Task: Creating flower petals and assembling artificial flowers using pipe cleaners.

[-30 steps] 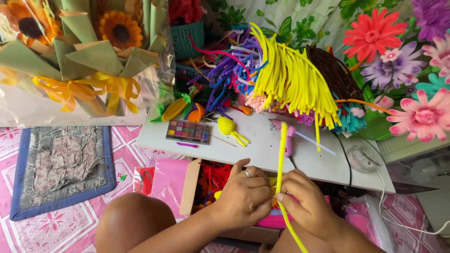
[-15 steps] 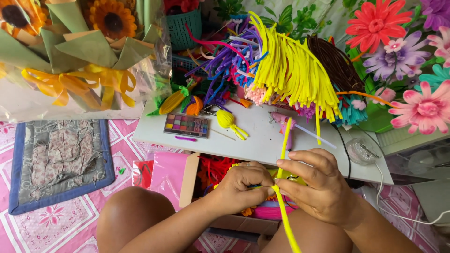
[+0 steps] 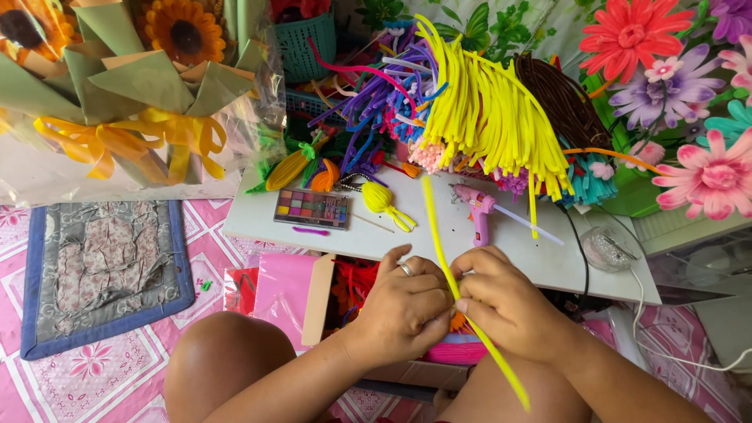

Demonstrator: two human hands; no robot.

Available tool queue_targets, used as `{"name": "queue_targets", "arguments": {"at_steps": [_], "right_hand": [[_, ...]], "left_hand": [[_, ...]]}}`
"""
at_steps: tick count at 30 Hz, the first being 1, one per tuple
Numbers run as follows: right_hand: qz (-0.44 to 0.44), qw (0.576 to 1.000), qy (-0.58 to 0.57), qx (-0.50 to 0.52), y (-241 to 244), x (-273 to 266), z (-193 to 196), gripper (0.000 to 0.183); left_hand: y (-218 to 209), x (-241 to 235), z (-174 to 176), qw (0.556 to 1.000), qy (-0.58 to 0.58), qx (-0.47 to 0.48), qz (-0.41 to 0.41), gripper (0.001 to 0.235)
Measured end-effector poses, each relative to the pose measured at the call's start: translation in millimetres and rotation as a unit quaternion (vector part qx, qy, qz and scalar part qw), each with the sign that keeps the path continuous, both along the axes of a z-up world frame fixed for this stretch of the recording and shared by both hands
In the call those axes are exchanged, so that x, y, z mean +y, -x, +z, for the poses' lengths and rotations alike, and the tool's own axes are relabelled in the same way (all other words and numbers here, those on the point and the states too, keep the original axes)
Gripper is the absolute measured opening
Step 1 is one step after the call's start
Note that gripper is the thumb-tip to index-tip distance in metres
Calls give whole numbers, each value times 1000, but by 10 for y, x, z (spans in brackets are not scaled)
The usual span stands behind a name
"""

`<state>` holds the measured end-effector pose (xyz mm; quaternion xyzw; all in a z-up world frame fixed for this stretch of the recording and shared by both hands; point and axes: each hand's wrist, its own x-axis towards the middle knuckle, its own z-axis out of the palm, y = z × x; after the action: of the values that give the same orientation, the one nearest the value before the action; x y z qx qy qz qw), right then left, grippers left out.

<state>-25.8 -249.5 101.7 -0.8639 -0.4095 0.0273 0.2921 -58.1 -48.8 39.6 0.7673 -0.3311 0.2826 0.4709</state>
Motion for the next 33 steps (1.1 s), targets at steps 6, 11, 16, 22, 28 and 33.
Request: {"name": "queue_targets", "arguments": {"at_steps": [6,11,16,22,28,33], "right_hand": [[-29,995,-2,97,-130,-90,-53,8],[19,976,-119,181,-414,-227,-249,17],[-66,911,-294,283,-609,-121,-992,19],[-105,903,-348,230,-349,330,-1070,23],[-160,913,-328,183,-337,343,-1093,17],[-125,896,-344,250,-373,281,-1153,17]], "left_hand": [[-49,-15,-71,994,24,106,-33,3],[-182,74,-224,953,162,203,-155,11],[-278,150,-177,920,242,299,-79,5],[-390,166,-274,913,294,284,2,10],[-474,201,-413,891,293,343,-45,16],[-509,174,-502,847,363,358,-150,15]]}}
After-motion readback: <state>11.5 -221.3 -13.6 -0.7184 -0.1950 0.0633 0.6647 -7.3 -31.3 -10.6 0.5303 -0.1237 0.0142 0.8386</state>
